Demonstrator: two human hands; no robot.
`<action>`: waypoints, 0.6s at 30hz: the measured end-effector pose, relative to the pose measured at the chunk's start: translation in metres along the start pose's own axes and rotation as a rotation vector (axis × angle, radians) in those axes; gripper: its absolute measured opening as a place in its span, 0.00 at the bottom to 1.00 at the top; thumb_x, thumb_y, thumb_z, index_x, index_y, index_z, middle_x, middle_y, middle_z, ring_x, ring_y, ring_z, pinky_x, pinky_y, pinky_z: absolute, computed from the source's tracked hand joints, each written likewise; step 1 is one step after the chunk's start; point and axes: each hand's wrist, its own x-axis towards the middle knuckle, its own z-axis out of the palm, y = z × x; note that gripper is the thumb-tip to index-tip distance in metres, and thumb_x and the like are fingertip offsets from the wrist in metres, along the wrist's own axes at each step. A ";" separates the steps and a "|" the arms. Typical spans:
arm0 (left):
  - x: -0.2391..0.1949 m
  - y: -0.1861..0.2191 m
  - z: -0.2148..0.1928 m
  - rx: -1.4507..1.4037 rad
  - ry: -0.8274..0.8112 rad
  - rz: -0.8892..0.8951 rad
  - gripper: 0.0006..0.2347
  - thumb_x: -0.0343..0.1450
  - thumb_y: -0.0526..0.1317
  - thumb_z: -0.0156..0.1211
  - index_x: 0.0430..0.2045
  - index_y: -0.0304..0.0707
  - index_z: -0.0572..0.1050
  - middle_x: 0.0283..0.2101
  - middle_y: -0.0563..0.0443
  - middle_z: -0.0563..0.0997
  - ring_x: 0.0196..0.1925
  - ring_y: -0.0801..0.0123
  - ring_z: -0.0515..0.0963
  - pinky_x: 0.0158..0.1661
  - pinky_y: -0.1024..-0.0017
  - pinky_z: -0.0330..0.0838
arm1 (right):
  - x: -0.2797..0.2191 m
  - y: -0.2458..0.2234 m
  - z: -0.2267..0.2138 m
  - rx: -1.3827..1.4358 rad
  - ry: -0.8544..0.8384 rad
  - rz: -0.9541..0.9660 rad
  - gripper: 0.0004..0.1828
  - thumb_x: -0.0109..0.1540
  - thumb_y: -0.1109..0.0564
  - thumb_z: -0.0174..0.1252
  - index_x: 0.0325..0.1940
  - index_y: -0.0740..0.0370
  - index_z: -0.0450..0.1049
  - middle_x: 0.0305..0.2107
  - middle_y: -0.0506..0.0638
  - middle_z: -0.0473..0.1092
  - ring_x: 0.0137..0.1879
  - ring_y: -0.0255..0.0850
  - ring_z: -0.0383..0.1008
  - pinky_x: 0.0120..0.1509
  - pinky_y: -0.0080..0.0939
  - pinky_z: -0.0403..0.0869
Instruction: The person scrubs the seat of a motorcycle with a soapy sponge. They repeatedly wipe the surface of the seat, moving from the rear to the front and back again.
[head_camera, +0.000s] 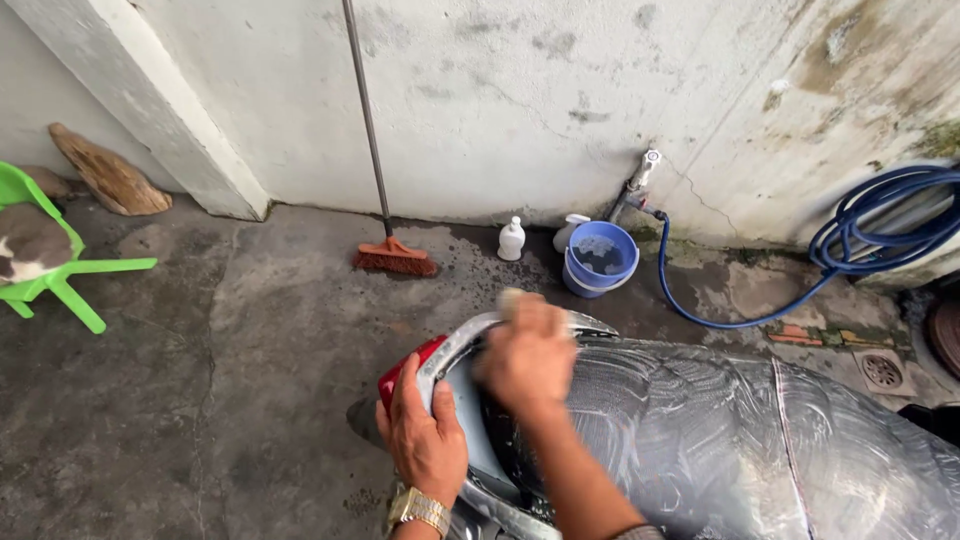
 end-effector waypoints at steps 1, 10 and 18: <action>-0.003 0.002 -0.003 0.002 -0.004 -0.001 0.19 0.66 0.44 0.45 0.52 0.42 0.61 0.53 0.45 0.70 0.54 0.55 0.68 0.57 0.52 0.45 | -0.006 -0.011 -0.008 0.000 -0.004 0.003 0.39 0.46 0.43 0.52 0.59 0.56 0.55 0.54 0.52 0.58 0.57 0.52 0.56 0.44 0.55 0.67; 0.004 0.002 -0.003 0.012 -0.051 -0.014 0.19 0.68 0.46 0.40 0.53 0.41 0.61 0.53 0.44 0.70 0.55 0.54 0.67 0.57 0.52 0.46 | -0.020 0.027 -0.034 -0.031 -0.079 -0.020 0.22 0.55 0.45 0.40 0.50 0.55 0.59 0.49 0.49 0.59 0.53 0.52 0.58 0.44 0.66 0.65; 0.002 0.000 -0.002 0.007 -0.028 0.007 0.19 0.68 0.45 0.41 0.53 0.41 0.61 0.52 0.43 0.71 0.54 0.54 0.68 0.57 0.49 0.45 | -0.031 0.033 -0.069 0.001 -0.349 0.253 0.30 0.56 0.43 0.30 0.62 0.48 0.49 0.61 0.42 0.48 0.68 0.47 0.41 0.63 0.64 0.46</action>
